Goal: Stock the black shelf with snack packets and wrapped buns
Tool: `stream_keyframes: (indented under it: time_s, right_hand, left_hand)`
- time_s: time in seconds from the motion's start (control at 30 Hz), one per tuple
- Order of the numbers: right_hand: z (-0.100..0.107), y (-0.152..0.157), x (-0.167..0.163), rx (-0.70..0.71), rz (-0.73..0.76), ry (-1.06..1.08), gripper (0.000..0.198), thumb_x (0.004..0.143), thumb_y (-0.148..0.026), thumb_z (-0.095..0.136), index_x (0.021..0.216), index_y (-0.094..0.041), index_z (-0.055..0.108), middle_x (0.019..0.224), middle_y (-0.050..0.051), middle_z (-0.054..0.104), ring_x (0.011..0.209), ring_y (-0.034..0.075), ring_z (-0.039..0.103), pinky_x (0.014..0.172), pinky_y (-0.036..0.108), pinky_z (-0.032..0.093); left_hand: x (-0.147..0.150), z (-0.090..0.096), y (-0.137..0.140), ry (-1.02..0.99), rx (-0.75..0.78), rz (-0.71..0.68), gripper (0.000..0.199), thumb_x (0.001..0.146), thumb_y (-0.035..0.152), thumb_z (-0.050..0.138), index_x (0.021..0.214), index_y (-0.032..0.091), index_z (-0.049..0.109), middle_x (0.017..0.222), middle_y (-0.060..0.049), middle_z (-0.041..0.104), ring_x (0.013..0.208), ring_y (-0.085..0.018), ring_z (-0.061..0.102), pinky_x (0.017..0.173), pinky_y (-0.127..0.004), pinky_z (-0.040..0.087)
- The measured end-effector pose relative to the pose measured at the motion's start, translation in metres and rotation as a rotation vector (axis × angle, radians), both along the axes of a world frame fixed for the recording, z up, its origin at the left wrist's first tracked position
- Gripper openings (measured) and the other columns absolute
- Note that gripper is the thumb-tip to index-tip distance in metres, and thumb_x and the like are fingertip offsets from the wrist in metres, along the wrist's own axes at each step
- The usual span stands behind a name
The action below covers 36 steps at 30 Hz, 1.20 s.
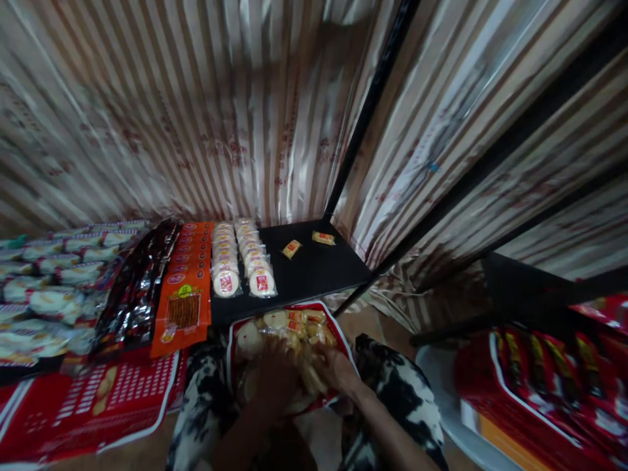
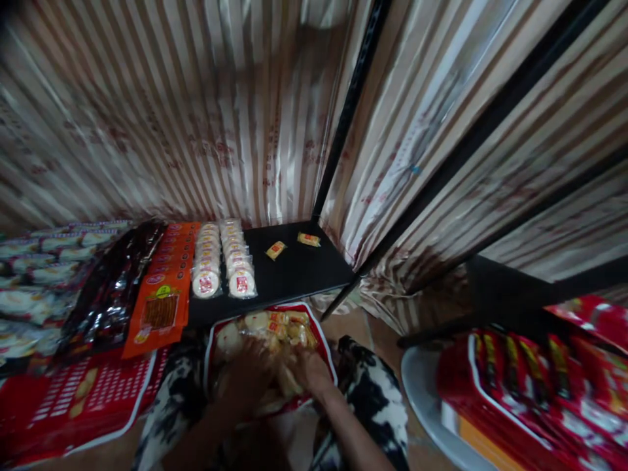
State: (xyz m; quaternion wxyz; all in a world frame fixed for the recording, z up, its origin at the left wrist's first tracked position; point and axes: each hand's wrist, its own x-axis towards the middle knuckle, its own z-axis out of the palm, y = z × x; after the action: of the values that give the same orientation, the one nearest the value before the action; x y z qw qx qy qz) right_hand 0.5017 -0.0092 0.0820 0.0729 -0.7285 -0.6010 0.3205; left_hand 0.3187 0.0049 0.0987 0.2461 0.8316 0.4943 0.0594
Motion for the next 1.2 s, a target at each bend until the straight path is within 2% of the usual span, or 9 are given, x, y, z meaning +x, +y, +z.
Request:
stream_keyframes:
  time_s: [0.17, 0.37, 0.57, 0.73, 0.97, 1.1, 1.2]
  right_hand:
    - [-0.004, 0.004, -0.021, 0.158, 0.019, -0.029, 0.033, 0.083, -0.032, 0.048, 0.107, -0.017, 0.065, 0.102, 0.012, 0.069, 0.098, 0.024, 0.063, 0.083, 0.030, 0.046]
    - [-0.005, 0.043, -0.049, 0.427, 0.028, 0.077, 0.033, 0.083, -0.018, 0.043, 0.108, -0.014, 0.064, 0.114, 0.013, 0.065, 0.109, 0.022, 0.058, 0.097, 0.033, 0.041]
    - [-0.016, 0.071, -0.053, 0.396, 0.061, 0.072, 0.039, 0.080, -0.013, 0.042, 0.115, -0.014, 0.062, 0.112, 0.015, 0.067, 0.103, 0.022, 0.063, 0.090, 0.034, 0.048]
    - [-0.029, 0.077, -0.051, 0.361, 0.039, 0.118, 0.036, 0.079, -0.012, 0.042, 0.106, -0.016, 0.066, 0.105, 0.012, 0.070, 0.097, 0.022, 0.066, 0.085, 0.034, 0.052]
    - [-0.031, 0.073, -0.045, 0.292, -0.020, 0.230, 0.035, 0.082, -0.019, 0.039, 0.099, -0.016, 0.068, 0.100, 0.012, 0.071, 0.090, 0.022, 0.068, 0.080, 0.032, 0.053]
    - [-0.024, 0.065, -0.044, 0.335, -0.088, 0.262, 0.034, 0.083, -0.026, 0.038, 0.094, -0.018, 0.069, 0.095, 0.010, 0.073, 0.090, 0.022, 0.067, 0.082, 0.034, 0.052]
    - [-0.017, 0.058, -0.043, 0.385, -0.096, 0.246, 0.032, 0.082, -0.027, 0.041, 0.094, -0.018, 0.070, 0.096, 0.010, 0.072, 0.092, 0.022, 0.066, 0.084, 0.035, 0.052]
  left_hand:
    - [-0.009, -0.018, 0.000, 0.007, 0.032, 0.116, 0.042, 0.079, 0.014, 0.046, 0.119, 0.009, 0.056, 0.136, -0.017, 0.047, 0.132, -0.028, 0.034, 0.110, -0.042, 0.030]
    - [-0.005, -0.031, 0.035, -0.072, 0.166, 0.268, 0.046, 0.084, 0.014, 0.034, 0.126, 0.004, 0.050, 0.133, -0.018, 0.050, 0.129, -0.029, 0.039, 0.108, -0.046, 0.033]
    - [0.003, -0.042, 0.063, -0.043, 0.021, 0.317, 0.051, 0.083, 0.027, 0.045, 0.130, 0.008, 0.048, 0.136, -0.019, 0.047, 0.129, -0.031, 0.039, 0.106, -0.046, 0.033]
    - [0.005, -0.049, 0.067, 0.011, -0.079, 0.314, 0.049, 0.081, 0.019, 0.045, 0.129, 0.011, 0.050, 0.137, -0.018, 0.045, 0.129, -0.030, 0.039, 0.106, -0.044, 0.032]
    - [0.005, -0.034, 0.067, -0.030, 0.010, 0.308, 0.035, 0.083, 0.014, 0.042, 0.112, 0.014, 0.062, 0.125, -0.013, 0.055, 0.119, -0.027, 0.047, 0.105, -0.041, 0.034]
    - [0.001, -0.026, 0.062, -0.057, 0.084, 0.244, 0.031, 0.084, 0.015, 0.044, 0.109, 0.018, 0.063, 0.118, -0.010, 0.060, 0.114, -0.026, 0.050, 0.103, -0.046, 0.036]
    - [-0.005, -0.024, 0.053, -0.078, 0.123, 0.230, 0.031, 0.084, 0.016, 0.047, 0.110, 0.020, 0.063, 0.119, -0.010, 0.060, 0.113, -0.026, 0.051, 0.100, -0.045, 0.039]
